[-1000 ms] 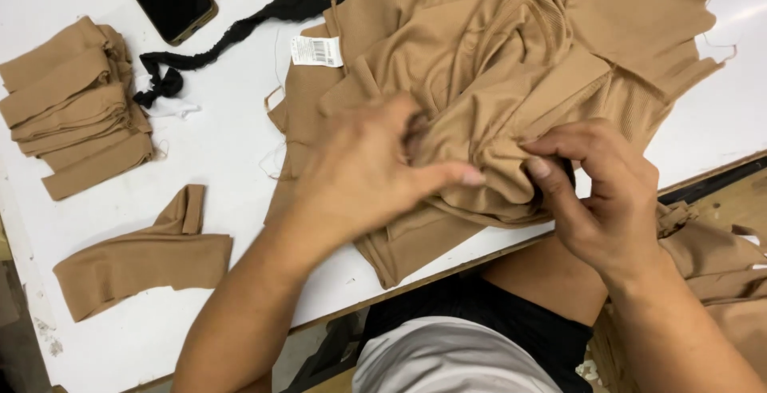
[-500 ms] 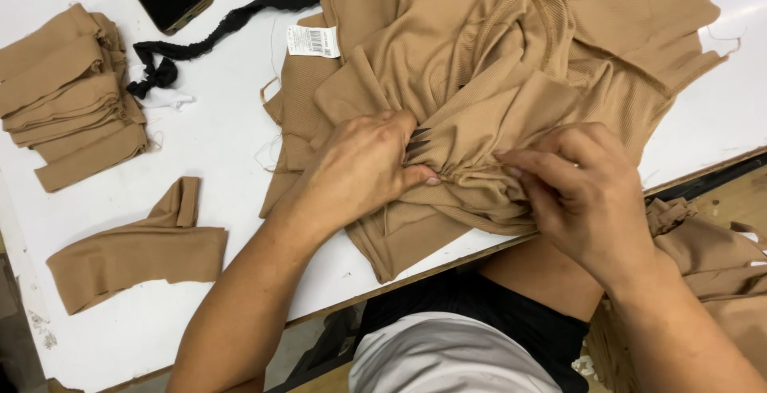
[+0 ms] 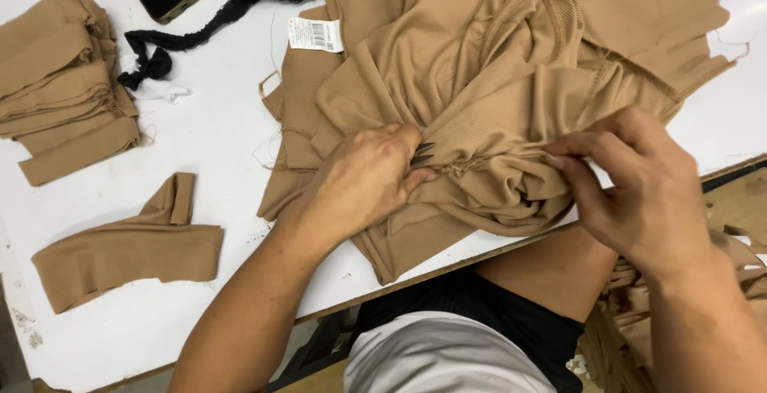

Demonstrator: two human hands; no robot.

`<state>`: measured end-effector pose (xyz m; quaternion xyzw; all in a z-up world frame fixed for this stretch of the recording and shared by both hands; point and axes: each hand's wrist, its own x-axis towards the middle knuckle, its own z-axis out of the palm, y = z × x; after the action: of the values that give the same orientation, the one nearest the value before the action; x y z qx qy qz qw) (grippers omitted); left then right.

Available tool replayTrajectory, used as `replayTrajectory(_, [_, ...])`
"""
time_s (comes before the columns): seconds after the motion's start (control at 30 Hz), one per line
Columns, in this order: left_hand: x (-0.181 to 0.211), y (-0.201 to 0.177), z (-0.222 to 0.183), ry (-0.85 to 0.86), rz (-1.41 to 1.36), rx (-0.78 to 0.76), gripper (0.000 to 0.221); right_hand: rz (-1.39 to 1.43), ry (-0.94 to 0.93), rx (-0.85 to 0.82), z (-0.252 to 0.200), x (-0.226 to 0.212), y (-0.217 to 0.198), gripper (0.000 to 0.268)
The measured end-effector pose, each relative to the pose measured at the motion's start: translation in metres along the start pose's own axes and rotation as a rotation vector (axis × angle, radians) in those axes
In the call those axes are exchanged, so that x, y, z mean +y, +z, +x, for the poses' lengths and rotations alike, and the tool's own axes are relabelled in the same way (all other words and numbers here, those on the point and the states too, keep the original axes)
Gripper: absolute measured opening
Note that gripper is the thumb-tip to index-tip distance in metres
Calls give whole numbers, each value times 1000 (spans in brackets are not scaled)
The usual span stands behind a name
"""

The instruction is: Trimming excess threads from sewn garments using thread snips

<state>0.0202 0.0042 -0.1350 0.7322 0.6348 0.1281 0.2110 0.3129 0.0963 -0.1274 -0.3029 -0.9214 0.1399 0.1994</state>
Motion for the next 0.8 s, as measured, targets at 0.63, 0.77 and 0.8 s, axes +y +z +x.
replayTrajectory(0.63, [1,-46,-6,-376,-627,-223,41,15,-231,97,20,-27,-29,20])
replayTrajectory(0.77, [-9,-52,-15,-168,-1096,220,41,-236,-322,-85,35,-30,-13,15])
replayTrajectory(0.8, [-10,-54,-15,-175,-1098,226,41,-232,-329,-89,33,-28,-14,15])
